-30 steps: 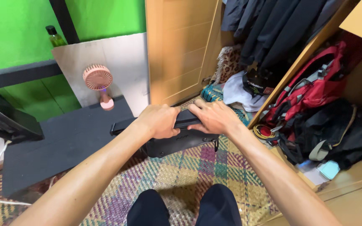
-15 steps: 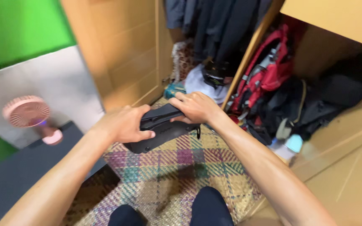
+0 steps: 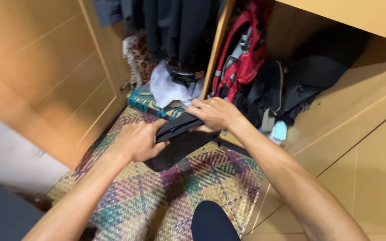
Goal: The person puts away items by placing a bag in a closet, folding socks and putting them into a drawer, hanging a cap and jeans on hooks, and folding pants on the bed.
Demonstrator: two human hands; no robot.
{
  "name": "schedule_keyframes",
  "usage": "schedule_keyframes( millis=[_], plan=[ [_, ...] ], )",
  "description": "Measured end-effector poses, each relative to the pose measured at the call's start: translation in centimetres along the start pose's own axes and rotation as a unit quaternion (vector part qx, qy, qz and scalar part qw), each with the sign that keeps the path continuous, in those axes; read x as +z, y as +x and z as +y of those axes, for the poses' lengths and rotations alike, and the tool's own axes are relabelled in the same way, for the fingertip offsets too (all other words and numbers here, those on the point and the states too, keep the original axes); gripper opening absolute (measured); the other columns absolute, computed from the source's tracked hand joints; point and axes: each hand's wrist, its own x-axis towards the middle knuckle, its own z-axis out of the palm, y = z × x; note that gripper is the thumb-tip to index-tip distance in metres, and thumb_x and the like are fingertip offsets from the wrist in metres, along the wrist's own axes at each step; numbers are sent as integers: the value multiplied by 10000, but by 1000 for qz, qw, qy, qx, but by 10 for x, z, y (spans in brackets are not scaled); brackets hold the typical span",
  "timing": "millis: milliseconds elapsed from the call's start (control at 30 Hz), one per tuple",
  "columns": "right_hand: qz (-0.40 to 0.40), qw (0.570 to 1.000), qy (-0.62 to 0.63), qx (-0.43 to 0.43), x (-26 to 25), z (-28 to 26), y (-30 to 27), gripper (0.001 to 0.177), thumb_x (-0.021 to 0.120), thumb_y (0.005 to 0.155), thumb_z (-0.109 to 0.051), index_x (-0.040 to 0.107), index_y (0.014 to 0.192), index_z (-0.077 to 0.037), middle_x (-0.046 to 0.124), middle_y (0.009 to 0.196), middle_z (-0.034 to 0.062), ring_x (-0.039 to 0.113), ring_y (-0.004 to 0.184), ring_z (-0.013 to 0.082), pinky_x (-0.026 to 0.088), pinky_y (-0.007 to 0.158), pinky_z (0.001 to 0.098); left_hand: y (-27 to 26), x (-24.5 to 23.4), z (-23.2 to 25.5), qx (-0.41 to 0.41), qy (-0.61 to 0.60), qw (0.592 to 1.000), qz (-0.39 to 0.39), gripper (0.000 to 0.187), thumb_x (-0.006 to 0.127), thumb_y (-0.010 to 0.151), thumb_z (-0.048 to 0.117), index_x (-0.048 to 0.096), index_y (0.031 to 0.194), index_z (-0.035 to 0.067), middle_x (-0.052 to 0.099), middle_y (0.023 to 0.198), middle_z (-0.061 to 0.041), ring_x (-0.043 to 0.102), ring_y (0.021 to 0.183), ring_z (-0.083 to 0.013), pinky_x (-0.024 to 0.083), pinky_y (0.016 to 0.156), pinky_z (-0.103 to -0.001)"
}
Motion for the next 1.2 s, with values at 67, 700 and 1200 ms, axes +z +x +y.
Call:
schedule_keyframes(
  millis=[67, 700, 1200],
  plan=[
    [-2, 1000, -7, 6, -6, 26, -12, 518, 807, 804, -452, 587, 1126, -113, 604, 946, 104, 703, 786, 334, 552, 637, 457, 29, 9, 14, 11, -21, 1000, 2, 539, 725, 821, 411, 605, 1299, 193, 738, 846, -213, 712, 853, -432, 555, 789, -548],
    [153, 934, -65, 315, 33, 144, -159, 965, 790, 768, -357, 381, 1584, -43, 272, 1673, 275, 318, 1541, 452, 269, 1268, 536, 264, 81, 150, -32, -290, 956, 14, 525, 719, 845, 358, 620, 1314, 144, 756, 937, -224, 709, 987, -441, 544, 896, -541],
    [96, 866, -40, 489, 117, 170, -220, 866, 795, 792, -204, 374, 1543, -110, 316, 1632, 183, 428, 1432, 378, 479, 1045, 434, 396, 130, 212, -96, -354, 928, 58, 635, 729, 845, 381, 580, 1374, 64, 711, 1070, -295, 683, 1065, -470, 526, 945, -549]
  ],
)
